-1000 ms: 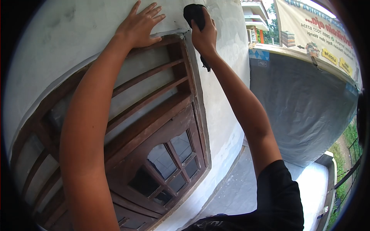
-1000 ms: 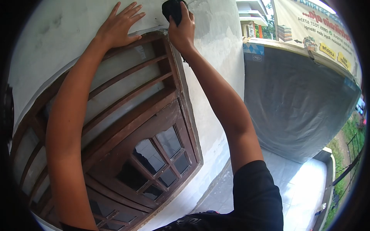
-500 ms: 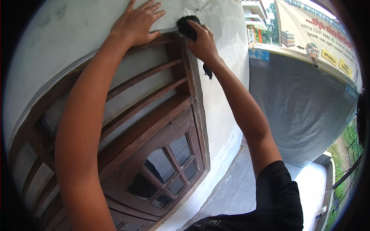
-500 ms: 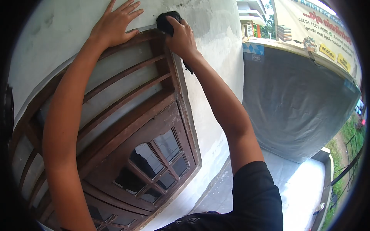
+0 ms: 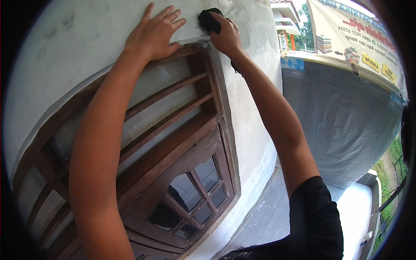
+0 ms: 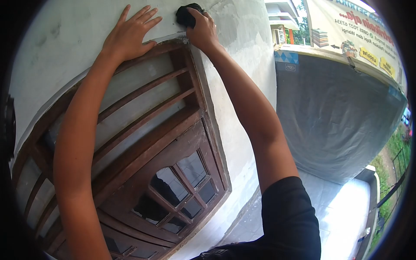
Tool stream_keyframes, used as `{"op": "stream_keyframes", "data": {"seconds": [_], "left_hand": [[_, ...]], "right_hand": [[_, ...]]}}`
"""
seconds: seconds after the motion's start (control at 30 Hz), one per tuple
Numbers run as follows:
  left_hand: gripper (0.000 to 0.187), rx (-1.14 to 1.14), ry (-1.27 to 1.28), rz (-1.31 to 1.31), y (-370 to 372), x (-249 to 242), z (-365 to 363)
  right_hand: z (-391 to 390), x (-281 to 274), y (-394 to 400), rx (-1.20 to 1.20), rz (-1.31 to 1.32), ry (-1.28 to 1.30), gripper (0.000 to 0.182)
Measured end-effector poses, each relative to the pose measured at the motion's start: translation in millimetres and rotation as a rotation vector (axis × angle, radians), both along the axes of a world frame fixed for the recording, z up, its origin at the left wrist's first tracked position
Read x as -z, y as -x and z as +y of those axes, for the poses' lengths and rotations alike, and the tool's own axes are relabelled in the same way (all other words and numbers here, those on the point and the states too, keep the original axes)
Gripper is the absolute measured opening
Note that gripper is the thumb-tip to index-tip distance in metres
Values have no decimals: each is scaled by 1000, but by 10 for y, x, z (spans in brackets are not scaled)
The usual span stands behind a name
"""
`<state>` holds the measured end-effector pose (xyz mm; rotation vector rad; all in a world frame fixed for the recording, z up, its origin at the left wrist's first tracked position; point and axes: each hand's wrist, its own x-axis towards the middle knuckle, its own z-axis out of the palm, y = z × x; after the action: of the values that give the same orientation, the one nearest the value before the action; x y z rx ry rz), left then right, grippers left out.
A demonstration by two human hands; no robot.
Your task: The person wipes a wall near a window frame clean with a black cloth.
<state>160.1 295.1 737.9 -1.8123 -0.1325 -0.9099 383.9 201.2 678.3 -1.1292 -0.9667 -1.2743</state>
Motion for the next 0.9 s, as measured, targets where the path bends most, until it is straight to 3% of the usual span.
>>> {"op": "stream_keyframes", "data": {"seconds": [0.33,0.43,0.5,0.67,0.77,0.9], "left_hand": [[76,-71,34,80,102,-31,-97],[77,-78,46,80,104,-39,-96],[78,-77,43,79,116,-8,-141],[81,-104,47,66,145,-4,-179],[83,-88,58,66,121,-18,-142],[83,-98,62,58,112,-7,-132]], "right_hand": [[-294,392,105,67,30,251,51],[-414,266,99,-13,17,185,50],[-414,56,69,56,-28,79,52],[-127,-397,-150,36,-73,171,49],[-28,-165,-166,150,-100,119,58],[-185,208,1,123,-62,207,58]]}}
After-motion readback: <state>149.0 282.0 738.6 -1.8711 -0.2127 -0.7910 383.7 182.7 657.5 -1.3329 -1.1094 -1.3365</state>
